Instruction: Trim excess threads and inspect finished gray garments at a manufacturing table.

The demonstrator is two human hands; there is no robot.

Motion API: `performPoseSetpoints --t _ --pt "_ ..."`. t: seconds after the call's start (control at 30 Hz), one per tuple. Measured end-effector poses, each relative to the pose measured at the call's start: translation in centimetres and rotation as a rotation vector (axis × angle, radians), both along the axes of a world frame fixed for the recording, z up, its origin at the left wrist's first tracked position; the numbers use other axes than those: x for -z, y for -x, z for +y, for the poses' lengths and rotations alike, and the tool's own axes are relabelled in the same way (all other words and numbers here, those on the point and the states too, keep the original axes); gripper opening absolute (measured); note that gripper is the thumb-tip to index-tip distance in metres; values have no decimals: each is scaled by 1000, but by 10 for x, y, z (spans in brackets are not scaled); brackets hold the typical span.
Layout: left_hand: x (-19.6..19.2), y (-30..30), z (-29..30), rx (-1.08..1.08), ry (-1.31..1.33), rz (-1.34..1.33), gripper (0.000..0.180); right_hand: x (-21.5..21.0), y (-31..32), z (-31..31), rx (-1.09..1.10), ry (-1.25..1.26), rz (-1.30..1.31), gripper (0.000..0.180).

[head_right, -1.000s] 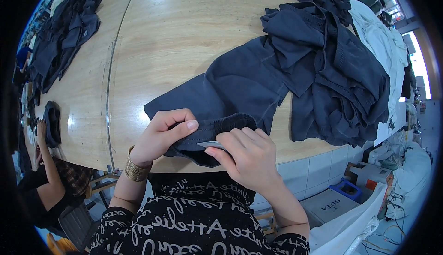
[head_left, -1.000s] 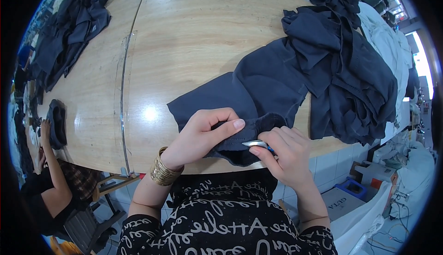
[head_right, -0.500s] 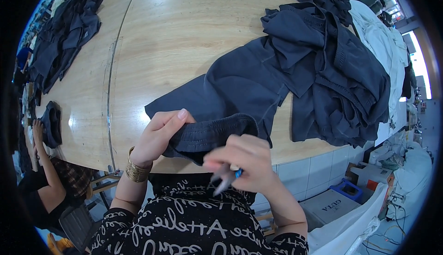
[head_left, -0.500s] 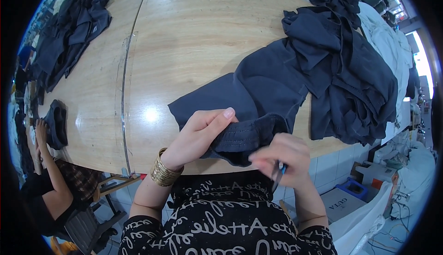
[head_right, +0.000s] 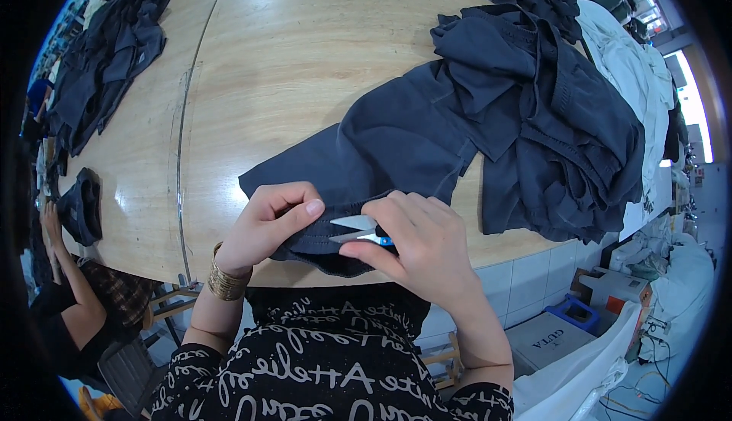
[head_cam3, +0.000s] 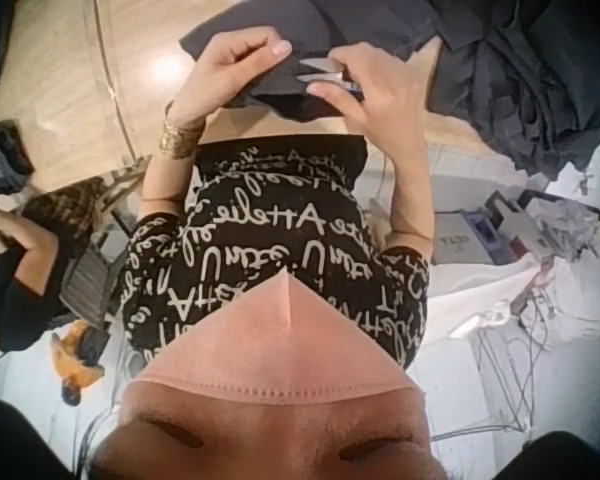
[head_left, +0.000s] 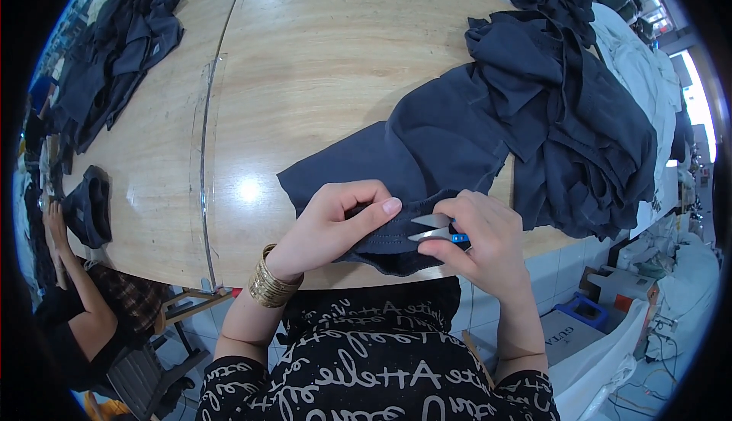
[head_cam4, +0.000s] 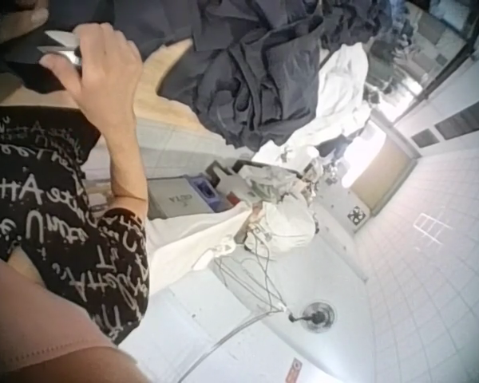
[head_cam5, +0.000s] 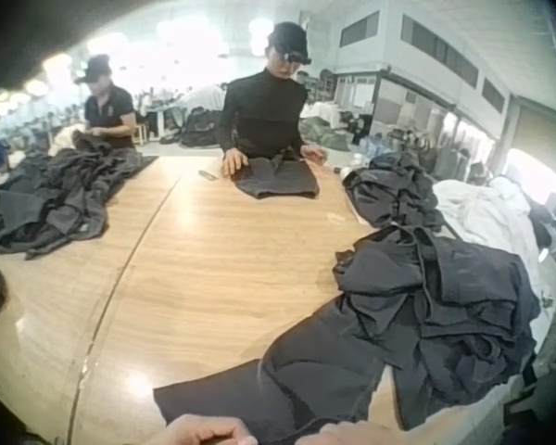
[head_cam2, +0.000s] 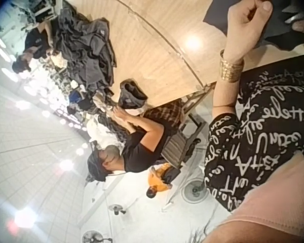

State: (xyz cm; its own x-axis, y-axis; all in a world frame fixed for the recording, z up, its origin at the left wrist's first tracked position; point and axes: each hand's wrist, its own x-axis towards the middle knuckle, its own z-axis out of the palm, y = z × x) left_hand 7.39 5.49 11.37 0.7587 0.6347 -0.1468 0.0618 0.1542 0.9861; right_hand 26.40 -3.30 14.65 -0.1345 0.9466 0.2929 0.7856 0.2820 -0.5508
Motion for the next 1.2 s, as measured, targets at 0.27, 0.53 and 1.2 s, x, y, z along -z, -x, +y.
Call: performPoseSetpoints --t 0.27,0.53,1.2 --pt "9 -2 1 11 40 -75 27 5 2 3 1 -80 -131 30" --pt "5 -2 2 37 52 -61 27 1 5 7 -2 -91 -162 29" --pt "4 2 9 105 268 -62 16 13 0 -17 183 114 193 23"
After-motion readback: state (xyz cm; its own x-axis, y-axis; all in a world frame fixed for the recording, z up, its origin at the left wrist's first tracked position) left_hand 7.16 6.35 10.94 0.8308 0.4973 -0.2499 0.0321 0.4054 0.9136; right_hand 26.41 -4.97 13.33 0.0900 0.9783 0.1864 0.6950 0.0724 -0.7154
